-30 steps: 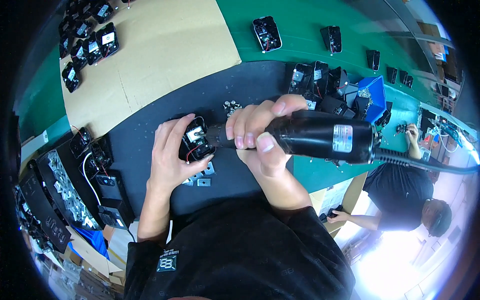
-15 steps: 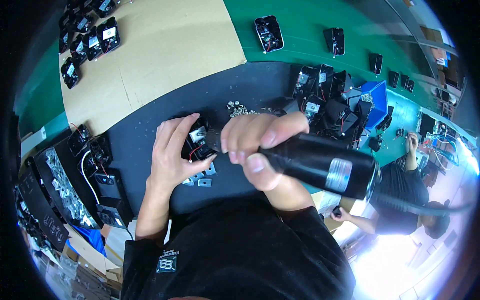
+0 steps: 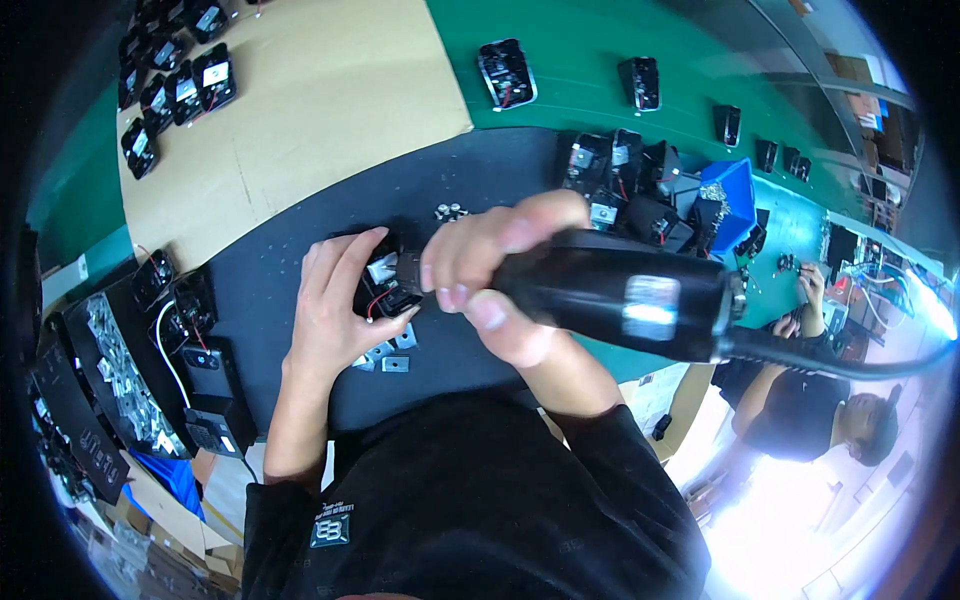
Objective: The person assembles electronic components by attaching a metal bracket to an electronic module with screws using an electric screwdriver.
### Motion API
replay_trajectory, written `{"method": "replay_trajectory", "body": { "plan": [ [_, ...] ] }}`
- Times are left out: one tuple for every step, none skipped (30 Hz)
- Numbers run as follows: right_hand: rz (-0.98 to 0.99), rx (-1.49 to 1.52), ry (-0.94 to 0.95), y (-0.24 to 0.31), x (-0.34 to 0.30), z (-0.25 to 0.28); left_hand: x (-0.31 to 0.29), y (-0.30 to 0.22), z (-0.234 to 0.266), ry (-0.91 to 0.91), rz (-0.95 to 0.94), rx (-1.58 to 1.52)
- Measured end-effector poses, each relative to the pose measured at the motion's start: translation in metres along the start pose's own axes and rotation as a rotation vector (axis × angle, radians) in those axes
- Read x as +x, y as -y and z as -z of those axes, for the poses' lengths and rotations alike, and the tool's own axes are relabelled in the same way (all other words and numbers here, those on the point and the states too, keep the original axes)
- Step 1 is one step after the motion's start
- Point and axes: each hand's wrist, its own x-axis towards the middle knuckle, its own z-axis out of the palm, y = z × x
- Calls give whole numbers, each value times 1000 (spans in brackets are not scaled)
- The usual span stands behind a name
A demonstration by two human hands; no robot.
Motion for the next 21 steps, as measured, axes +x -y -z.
{"method": "replay_trajectory", "body": {
  "plan": [
    [26,22,-39,13,-1,0,1,-3,2,8,16,17],
    [134,70,-86,22,1,0,2,-4,4,9,11,10],
    [209,80,-131,29,-1,5,1,-3,6,30,52,-1],
    [206,59,-154,36,-6,13,0,-3,7,45,80,-15],
    [202,39,-179,42,-13,21,0,-4,8,62,109,-29],
    [155,-49,-242,47,-21,24,3,-4,9,36,96,4],
    [163,-52,-249,47,-27,29,6,-4,12,12,83,36],
    [134,-147,-247,45,-33,36,17,-2,15,-14,80,42],
    [98,-236,-244,45,-40,40,28,-8,21,-60,86,101],
    [97,-248,-272,42,-45,41,41,-11,25,-110,79,152],
    [100,-241,-278,41,-50,43,57,-13,28,-159,70,204],
    [94,-234,-292,40,-53,43,74,-16,32,-170,100,211],
    [91,-222,-302,38,-54,44,91,-13,34,-186,129,224],
    [89,-217,-328,38,-56,43,106,-4,33,-203,65,311],
    [97,-192,-322,35,-56,42,121,11,34,-219,32,402],
    [103,-165,-313,37,-54,39,139,28,41,-272,-82,518],
    [107,-136,-306,36,-55,37,151,43,44,-330,-111,646],
    [98,-106,-306,36,-56,36,163,61,49,-341,-120,780],
    [103,-93,-306,37,-57,33,173,76,57,-349,-129,910],
    [79,-77,-323,39,-57,30,182,86,65,-308,-72,981],
    [55,-64,-341,40,-58,29,188,96,73,-268,-15,1048]
  ]
}}
